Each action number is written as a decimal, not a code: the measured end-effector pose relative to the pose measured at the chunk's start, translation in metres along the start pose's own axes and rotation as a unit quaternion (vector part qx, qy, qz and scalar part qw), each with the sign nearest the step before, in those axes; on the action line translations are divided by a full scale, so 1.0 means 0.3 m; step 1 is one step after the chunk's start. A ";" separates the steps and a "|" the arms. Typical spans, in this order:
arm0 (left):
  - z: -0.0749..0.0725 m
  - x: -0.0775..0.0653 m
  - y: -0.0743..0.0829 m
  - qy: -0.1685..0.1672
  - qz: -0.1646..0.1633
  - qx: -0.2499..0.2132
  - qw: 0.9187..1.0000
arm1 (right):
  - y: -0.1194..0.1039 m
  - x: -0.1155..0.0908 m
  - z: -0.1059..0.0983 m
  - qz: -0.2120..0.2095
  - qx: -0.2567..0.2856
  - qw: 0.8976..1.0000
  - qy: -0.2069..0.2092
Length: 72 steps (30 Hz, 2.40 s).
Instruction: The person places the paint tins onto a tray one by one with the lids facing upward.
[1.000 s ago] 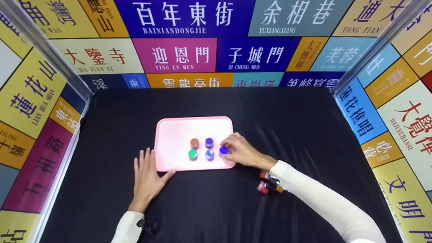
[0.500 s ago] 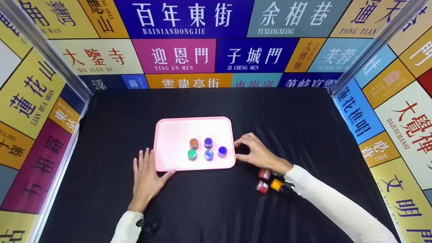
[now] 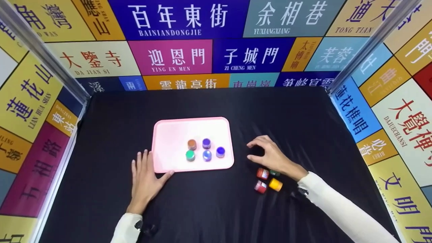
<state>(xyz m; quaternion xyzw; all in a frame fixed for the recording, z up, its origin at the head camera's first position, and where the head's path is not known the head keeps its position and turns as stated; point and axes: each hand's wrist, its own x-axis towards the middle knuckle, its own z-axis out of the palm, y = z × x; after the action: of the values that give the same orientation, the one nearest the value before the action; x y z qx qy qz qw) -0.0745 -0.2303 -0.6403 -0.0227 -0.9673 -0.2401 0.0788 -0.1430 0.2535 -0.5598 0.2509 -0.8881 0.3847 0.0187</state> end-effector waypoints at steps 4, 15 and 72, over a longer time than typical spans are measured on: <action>0.005 -0.008 -0.003 0.002 -0.001 -0.001 1.000 | 0.009 -0.043 -0.005 0.006 0.006 1.000 0.005; 0.001 -0.002 0.001 0.002 0.003 -0.001 1.000 | 0.054 -0.169 -0.001 0.008 0.025 0.999 0.032; -0.017 0.047 -0.029 -0.008 0.029 -0.022 0.999 | 0.026 -0.198 -0.023 -0.042 -0.151 0.983 -0.100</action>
<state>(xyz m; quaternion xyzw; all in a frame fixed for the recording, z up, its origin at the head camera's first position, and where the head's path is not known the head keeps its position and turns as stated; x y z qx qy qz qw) -0.0885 -0.2403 -0.6376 -0.0549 -0.9613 -0.2586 0.0772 -0.0959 0.2884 -0.5736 0.3190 -0.9223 0.2178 -0.0162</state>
